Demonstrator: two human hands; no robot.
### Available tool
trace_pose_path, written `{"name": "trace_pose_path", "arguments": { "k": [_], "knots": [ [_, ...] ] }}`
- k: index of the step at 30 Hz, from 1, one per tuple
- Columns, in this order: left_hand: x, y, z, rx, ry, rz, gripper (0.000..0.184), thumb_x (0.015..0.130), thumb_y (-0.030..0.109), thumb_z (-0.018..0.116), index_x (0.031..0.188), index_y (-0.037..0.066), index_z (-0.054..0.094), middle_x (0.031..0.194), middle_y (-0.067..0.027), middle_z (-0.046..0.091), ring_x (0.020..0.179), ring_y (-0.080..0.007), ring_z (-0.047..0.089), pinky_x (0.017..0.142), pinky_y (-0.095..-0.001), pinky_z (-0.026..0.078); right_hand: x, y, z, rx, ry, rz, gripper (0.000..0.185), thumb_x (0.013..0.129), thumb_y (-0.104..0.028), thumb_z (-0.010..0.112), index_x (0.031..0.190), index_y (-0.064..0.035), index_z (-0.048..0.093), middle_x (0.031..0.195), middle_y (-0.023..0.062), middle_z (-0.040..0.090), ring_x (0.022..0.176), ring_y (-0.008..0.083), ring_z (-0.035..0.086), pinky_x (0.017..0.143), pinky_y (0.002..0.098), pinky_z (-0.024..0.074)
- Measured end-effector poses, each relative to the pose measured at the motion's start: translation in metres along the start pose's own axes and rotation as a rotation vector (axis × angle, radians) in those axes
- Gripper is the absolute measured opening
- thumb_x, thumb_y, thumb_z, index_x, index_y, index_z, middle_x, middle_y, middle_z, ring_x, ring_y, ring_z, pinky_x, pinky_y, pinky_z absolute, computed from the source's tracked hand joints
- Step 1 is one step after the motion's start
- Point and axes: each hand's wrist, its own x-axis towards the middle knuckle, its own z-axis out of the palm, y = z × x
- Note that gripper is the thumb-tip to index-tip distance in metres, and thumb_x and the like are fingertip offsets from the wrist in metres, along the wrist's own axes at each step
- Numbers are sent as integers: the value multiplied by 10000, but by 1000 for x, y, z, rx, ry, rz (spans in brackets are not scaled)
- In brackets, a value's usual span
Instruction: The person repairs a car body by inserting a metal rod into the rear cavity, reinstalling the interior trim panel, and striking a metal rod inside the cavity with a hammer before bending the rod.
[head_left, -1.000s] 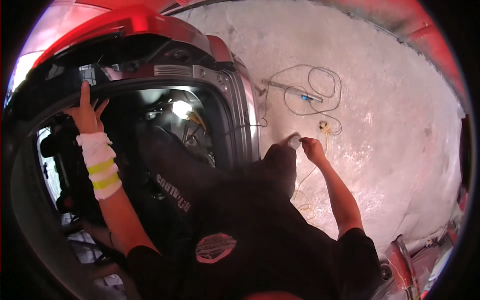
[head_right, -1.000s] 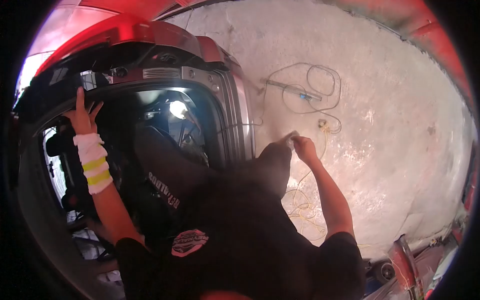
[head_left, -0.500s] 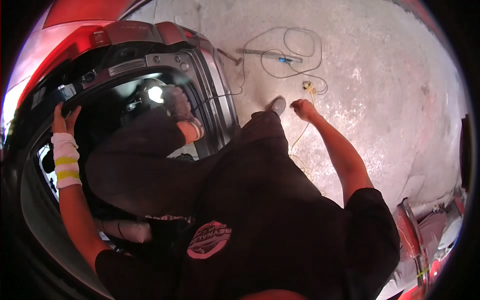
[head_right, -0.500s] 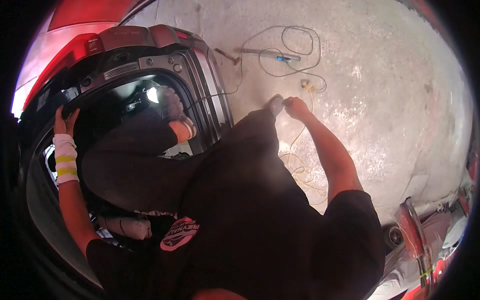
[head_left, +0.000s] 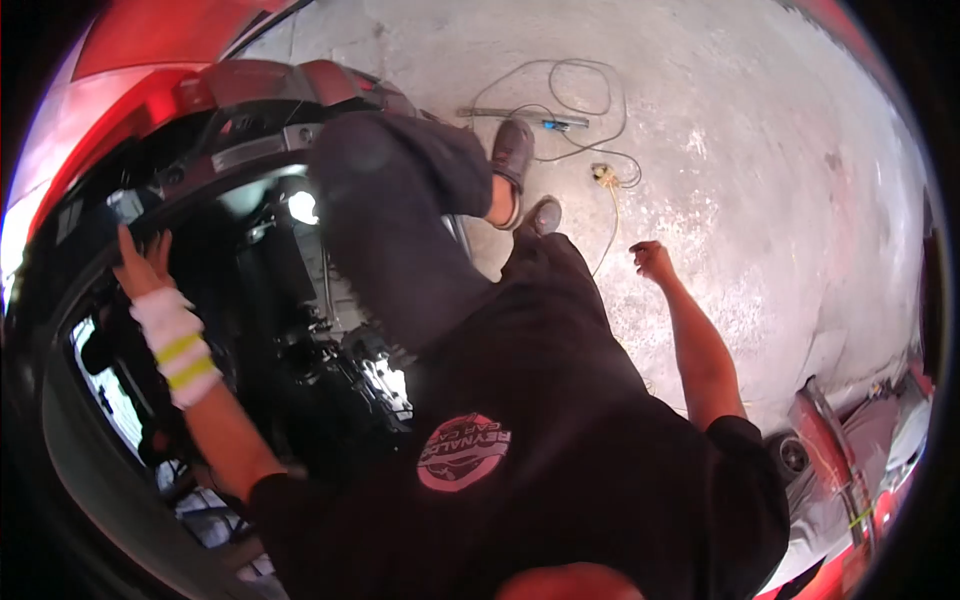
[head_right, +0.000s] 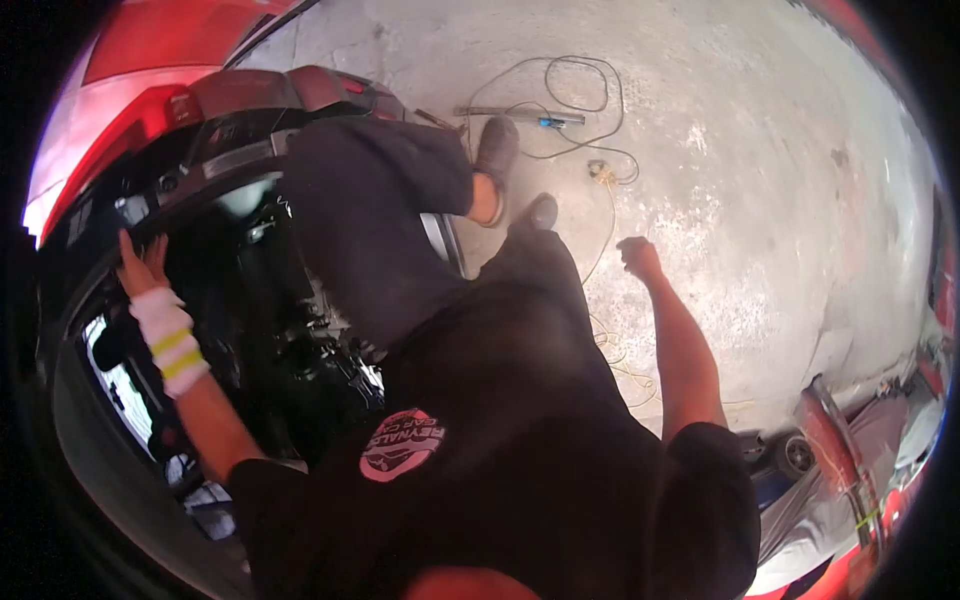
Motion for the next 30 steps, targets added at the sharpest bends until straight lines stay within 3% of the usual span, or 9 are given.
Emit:
{"name": "trace_pose_path", "arguments": {
  "k": [3,4,6,8,10,18,23,27,30],
  "knots": [
    [-103,-66,72,54,74,259,500,931,233,634,1333,3,443,1190,-158,538,1037,-272,624,808,-387,576,-8,15,43,45,-20,-44,268,793,-37,581,1025,-27,715,837,94,693,644,200,667,572,318,546],
    [-130,-103,104,20,-87,217,409,933,186,614,1279,4,496,1122,-128,573,966,-237,637,750,-345,574,-13,31,60,52,-29,-185,312,872,-79,492,1097,6,691,721,91,663,558,150,633,491,294,510],
    [-185,-177,168,-29,-403,107,253,937,94,575,1173,5,603,987,-69,643,824,-166,662,636,-260,570,-48,-39,64,150,7,102,261,829,-58,570,1048,-34,710,828,196,706,685,276,701,661,371,558],
    [-223,-262,239,225,-746,-180,267,909,76,631,1168,12,633,1016,-67,672,837,-143,660,664,-259,561,-48,-44,79,23,18,29,281,851,-147,589,1092,-42,689,842,237,693,791,365,694,734,432,539],
    [-236,-382,303,375,-913,-86,304,861,132,685,1146,27,662,1008,-116,712,857,-181,680,739,-320,552,-46,-68,81,-136,138,-5,290,862,-169,594,1108,-41,680,876,246,689,832,379,684,758,446,530],
    [-184,-734,433,827,-720,-254,323,726,205,691,1014,58,715,990,-188,716,945,-350,682,846,-396,531,52,-126,92,-166,262,92,336,877,-95,580,1207,-43,612,1084,222,588,1020,397,569,906,441,467],
    [-133,-822,478,1071,-720,-440,515,796,138,598,1299,58,530,1217,-247,629,1170,-399,585,1004,-419,467,132,-143,134,-205,151,137,353,856,-88,608,1205,-32,601,1195,248,513,1097,439,494,972,499,406],
    [-92,-953,486,974,-799,-238,610,779,46,614,1364,7,445,1364,-249,529,1270,-354,524,1086,-386,392,168,-132,137,-319,135,264,365,842,-102,621,1201,-40,604,1213,248,490,1110,436,473,964,517,392],
    [-81,-1020,486,1070,-769,-139,520,798,70,674,1271,13,467,1184,-264,604,1149,-416,578,995,-430,454,171,-115,137,-310,88,282,367,821,-91,614,1183,-31,604,1204,241,479,1090,410,471,953,503,382]
  ]
}}
